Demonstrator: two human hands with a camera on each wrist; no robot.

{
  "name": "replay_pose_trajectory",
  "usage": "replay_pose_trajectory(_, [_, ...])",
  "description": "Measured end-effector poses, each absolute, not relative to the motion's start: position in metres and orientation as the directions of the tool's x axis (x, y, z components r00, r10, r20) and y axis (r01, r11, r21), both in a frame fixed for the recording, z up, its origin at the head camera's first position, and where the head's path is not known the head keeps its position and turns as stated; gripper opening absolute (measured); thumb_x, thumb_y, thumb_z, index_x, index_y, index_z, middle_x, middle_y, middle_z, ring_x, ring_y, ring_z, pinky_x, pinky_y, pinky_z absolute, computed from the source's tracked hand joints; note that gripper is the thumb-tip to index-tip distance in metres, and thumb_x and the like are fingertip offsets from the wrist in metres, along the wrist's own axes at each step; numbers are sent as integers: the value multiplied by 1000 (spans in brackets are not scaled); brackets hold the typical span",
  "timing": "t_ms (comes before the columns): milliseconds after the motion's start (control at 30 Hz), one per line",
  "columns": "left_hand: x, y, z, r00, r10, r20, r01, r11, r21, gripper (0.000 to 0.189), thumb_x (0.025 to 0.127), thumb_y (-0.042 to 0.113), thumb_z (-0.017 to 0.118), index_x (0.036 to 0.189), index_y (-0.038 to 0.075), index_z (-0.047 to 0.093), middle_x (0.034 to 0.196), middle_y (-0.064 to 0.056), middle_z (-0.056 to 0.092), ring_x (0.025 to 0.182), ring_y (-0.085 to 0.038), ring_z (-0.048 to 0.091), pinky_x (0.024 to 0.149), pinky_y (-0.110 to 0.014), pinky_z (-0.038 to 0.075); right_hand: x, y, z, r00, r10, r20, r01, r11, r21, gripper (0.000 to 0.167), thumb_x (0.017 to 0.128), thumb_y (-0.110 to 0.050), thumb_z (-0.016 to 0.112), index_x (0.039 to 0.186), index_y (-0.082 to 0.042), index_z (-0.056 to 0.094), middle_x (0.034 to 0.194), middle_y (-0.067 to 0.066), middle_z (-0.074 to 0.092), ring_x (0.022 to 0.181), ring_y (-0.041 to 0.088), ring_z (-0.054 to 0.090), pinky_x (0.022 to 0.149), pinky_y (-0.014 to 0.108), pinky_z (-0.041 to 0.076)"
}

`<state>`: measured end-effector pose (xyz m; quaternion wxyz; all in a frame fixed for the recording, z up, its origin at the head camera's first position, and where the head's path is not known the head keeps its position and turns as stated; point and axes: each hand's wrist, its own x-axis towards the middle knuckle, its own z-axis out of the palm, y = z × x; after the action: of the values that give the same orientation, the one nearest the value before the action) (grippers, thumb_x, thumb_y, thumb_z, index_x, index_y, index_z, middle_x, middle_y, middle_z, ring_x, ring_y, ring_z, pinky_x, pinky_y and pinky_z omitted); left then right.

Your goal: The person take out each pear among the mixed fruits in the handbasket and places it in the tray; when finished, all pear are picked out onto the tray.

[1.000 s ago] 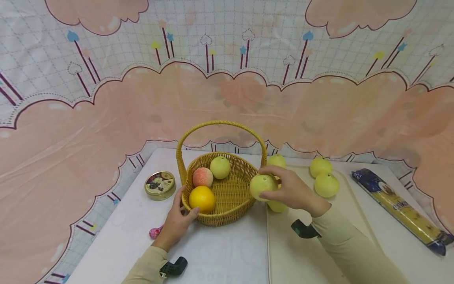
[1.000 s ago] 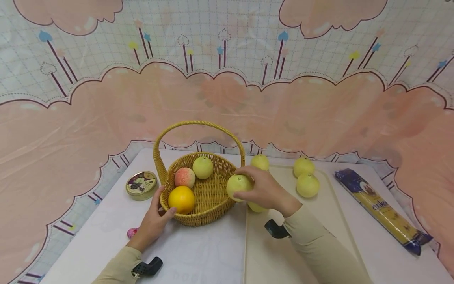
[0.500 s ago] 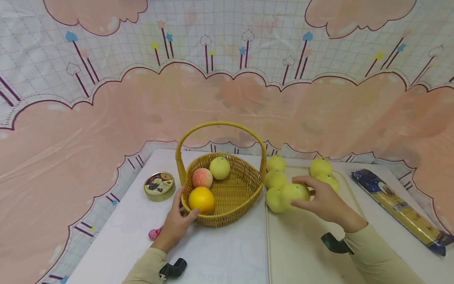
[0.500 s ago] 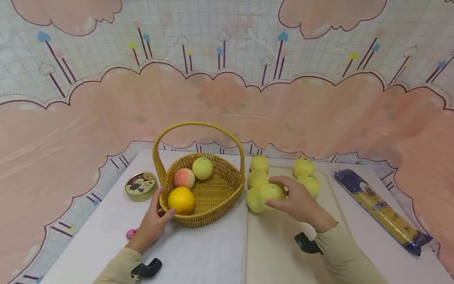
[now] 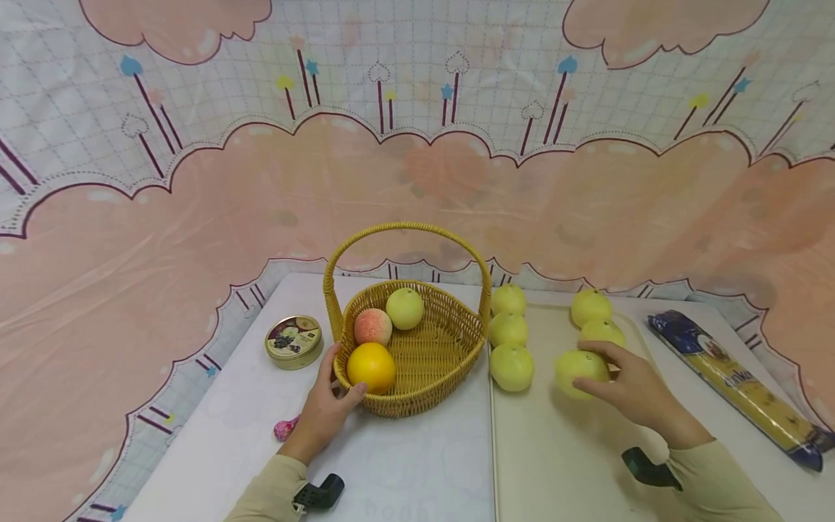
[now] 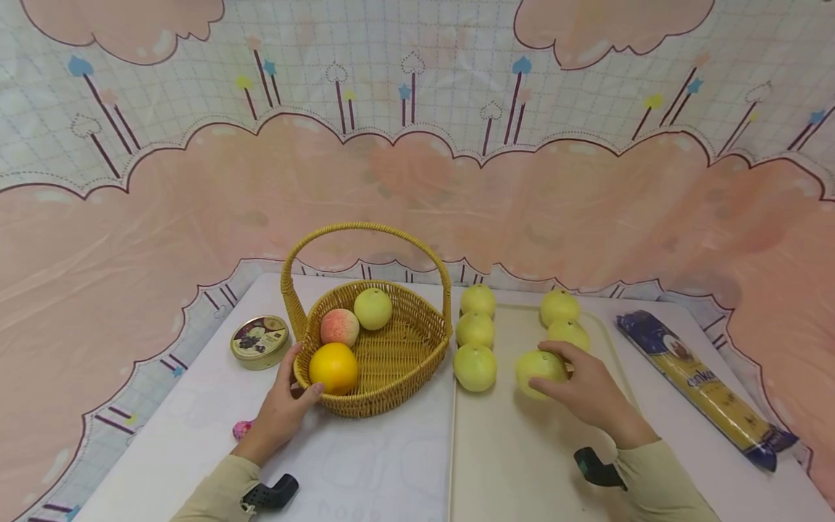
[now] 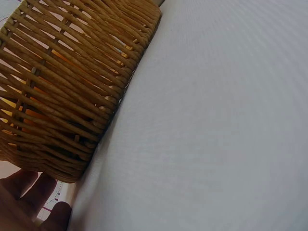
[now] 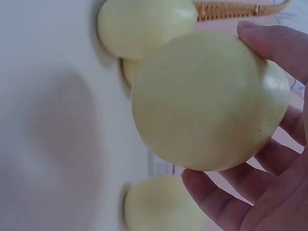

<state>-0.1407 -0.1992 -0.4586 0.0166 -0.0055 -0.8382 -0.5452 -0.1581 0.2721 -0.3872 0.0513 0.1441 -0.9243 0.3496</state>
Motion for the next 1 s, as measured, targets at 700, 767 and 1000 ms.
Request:
replay_pose_trajectory(700, [-141, -200, -459, -1000, -4, 12, 10, 396, 918, 89, 96, 34, 66, 161, 15, 7, 164, -21, 14, 143, -45, 29, 113, -58, 27, -156, 310, -412, -993, -112, 47, -117, 785, -609, 67, 91, -38, 74, 137, 4, 51, 132, 35, 53, 115, 53, 52, 86, 61, 50])
replay_pose_trajectory(767, [-141, -200, -458, -1000, -4, 10, 8, 395, 918, 89, 96, 34, 66, 161, 15, 7, 164, -21, 14, 143, -45, 28, 114, -58, 27, -156, 312, -413, -994, -103, 47, -110, 786, -608, 67, 91, -38, 74, 137, 4, 51, 132, 36, 52, 116, 53, 51, 87, 62, 48])
replay_pose_trajectory(1000, [-142, -200, -458, -1000, -2, 14, 12, 394, 919, 89, 96, 33, 66, 161, 15, 7, 164, -19, 14, 145, -43, 25, 115, -57, 24, -160, 318, -417, -996, -77, 52, -92, 789, -607, 68, 91, -36, 74, 137, 7, 48, 129, 35, 54, 112, 50, 53, 82, 57, 48])
